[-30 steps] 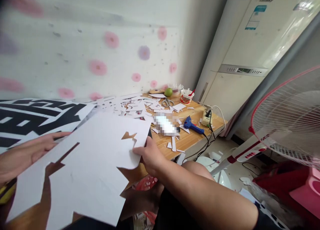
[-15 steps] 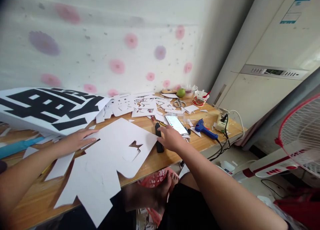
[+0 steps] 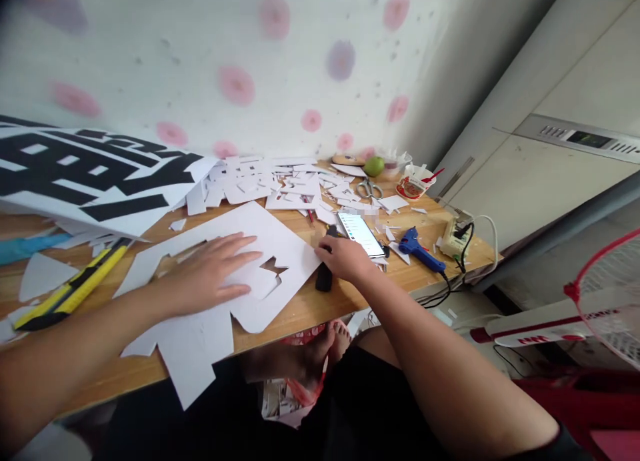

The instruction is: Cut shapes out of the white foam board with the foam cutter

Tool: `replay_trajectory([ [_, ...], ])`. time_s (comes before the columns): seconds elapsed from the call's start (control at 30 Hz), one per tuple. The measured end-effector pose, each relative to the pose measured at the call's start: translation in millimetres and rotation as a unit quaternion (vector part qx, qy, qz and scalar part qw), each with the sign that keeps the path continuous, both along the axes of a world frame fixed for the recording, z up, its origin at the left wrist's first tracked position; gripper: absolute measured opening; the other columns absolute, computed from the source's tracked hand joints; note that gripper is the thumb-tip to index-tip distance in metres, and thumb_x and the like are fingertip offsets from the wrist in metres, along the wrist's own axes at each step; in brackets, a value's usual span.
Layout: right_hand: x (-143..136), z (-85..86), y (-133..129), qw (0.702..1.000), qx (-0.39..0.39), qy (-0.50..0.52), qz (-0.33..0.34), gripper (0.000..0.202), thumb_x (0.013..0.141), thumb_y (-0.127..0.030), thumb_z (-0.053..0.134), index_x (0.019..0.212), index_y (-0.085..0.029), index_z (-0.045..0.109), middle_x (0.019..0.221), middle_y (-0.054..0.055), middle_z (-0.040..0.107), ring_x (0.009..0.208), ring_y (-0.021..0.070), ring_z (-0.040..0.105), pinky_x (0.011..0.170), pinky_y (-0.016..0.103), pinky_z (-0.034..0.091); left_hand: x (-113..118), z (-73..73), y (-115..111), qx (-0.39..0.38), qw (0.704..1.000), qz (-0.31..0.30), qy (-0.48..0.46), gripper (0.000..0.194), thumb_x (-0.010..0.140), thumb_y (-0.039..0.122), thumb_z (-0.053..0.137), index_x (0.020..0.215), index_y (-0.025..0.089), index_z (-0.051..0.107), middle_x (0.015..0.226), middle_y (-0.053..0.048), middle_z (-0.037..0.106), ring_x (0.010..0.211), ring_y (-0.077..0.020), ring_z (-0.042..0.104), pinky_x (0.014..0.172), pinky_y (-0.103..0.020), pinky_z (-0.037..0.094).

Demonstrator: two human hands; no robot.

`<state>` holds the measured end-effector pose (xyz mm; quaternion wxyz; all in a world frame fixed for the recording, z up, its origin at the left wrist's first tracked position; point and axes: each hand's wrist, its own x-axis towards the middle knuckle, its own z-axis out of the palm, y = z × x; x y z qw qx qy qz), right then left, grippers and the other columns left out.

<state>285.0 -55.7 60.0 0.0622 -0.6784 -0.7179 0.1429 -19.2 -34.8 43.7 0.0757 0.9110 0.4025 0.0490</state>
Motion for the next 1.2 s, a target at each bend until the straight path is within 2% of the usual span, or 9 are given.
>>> replay_trajectory([
  [0.17,16,12.7,-13,0.987,0.144,-0.033,-0.065,0.028,0.091,-0.042,0.059,0.11,-0.024,0.067,0.089,0.008,0.068,0.077,0.024,0.062,0.069,0.033,0.039,14,-5.8,-18,-0.11,0.987,-0.066,0.092,0.081,0.09,0.065,0.057,0.16,0.04,0.023,0.171,0.001,0.005,0.158,-0.0352,-0.003,0.124,-0.066,0.006],
  [0.27,28,12.7,-16,0.964,0.231,0.126,-0.048,0.029,0.082,-0.037,0.067,0.108,-0.025,0.062,0.082,0.002,0.061,0.069,0.0189,0.055,0.067,0.032,0.042,11,-12.5,-15,-0.114,0.983,-0.086,0.112,0.084,0.092,0.072,0.049,0.161,0.037,0.016,0.171,0.001,0.0,0.158,-0.0339,-0.009,0.124,-0.065,0.001],
  [0.5,11,13.5,-24,0.789,0.077,0.609,0.009,0.044,0.081,-0.046,0.069,0.122,-0.031,0.061,0.09,0.001,0.069,0.076,0.0202,0.068,0.072,0.039,0.058,8,-14.1,-12,-0.131,0.982,-0.096,0.101,0.085,0.09,0.074,0.05,0.16,0.039,0.019,0.171,0.002,0.002,0.158,-0.0338,-0.007,0.123,-0.065,-0.001],
  [0.63,-5,14.4,-25,0.702,0.052,0.71,0.015,0.054,0.069,-0.042,0.08,0.12,-0.033,0.063,0.103,0.001,0.074,0.09,0.0198,0.071,0.082,0.038,0.059,-6,-14.9,1,-0.174,0.982,-0.065,0.024,0.088,0.09,0.071,0.055,0.161,0.038,0.015,0.17,0.003,0.018,0.159,-0.029,0.009,0.127,-0.052,0.01],
  [0.77,-18,5.9,-21,0.672,0.094,0.735,0.004,0.044,0.067,-0.026,0.087,0.104,-0.035,0.065,0.073,-0.008,0.064,0.064,0.0108,0.061,0.064,0.024,0.054,-16,-20.0,15,-0.135,0.99,-0.045,0.021,0.099,0.082,0.076,0.06,0.161,0.031,0.022,0.17,-0.001,0.019,0.158,-0.0304,0.011,0.128,-0.048,0.012],
  [0.83,-25,-2.2,-21,0.671,0.077,0.737,0.03,0.036,0.069,-0.032,0.089,0.098,-0.031,0.066,0.06,-0.01,0.054,0.05,0.0083,0.05,0.052,0.021,0.045,-17,-21.5,17,-0.121,0.989,-0.066,0.055,0.101,0.082,0.08,0.056,0.162,0.028,0.021,0.171,-0.001,0.012,0.159,-0.0305,0.002,0.128,-0.051,0.003],
  [0.93,-35,-14.2,-23,0.725,0.021,0.683,0.091,0.028,0.079,-0.042,0.083,0.097,-0.024,0.07,0.06,-0.006,0.059,0.047,0.0082,0.05,0.045,0.02,0.038,-16,-21.1,15,-0.126,0.987,-0.07,0.076,0.101,0.084,0.08,0.053,0.162,0.027,0.018,0.171,-0.002,0.008,0.159,-0.0297,-0.002,0.127,-0.05,0.0],
  [1.07,-52,-19.9,-30,0.804,-0.064,0.574,0.14,0.046,0.087,-0.046,0.076,0.126,-0.024,0.068,0.085,0.002,0.073,0.073,0.016,0.067,0.068,0.029,0.055,-13,-18.5,12,-0.132,0.987,-0.065,0.069,0.1,0.082,0.078,0.058,0.161,0.027,0.023,0.171,-0.003,0.013,0.159,-0.0293,0.0,0.127,-0.049,0.003],
  [1.2,-63,-19.4,-31,0.836,-0.056,0.532,0.123,0.044,0.086,-0.044,0.077,0.126,-0.028,0.067,0.107,0.006,0.074,0.092,0.0198,0.07,0.081,0.035,0.058,-11,-17.8,13,-0.138,0.986,-0.06,0.073,0.105,0.08,0.076,0.064,0.161,0.024,0.023,0.171,-0.004,0.012,0.159,-0.0298,-0.002,0.127,-0.049,0.001],
])
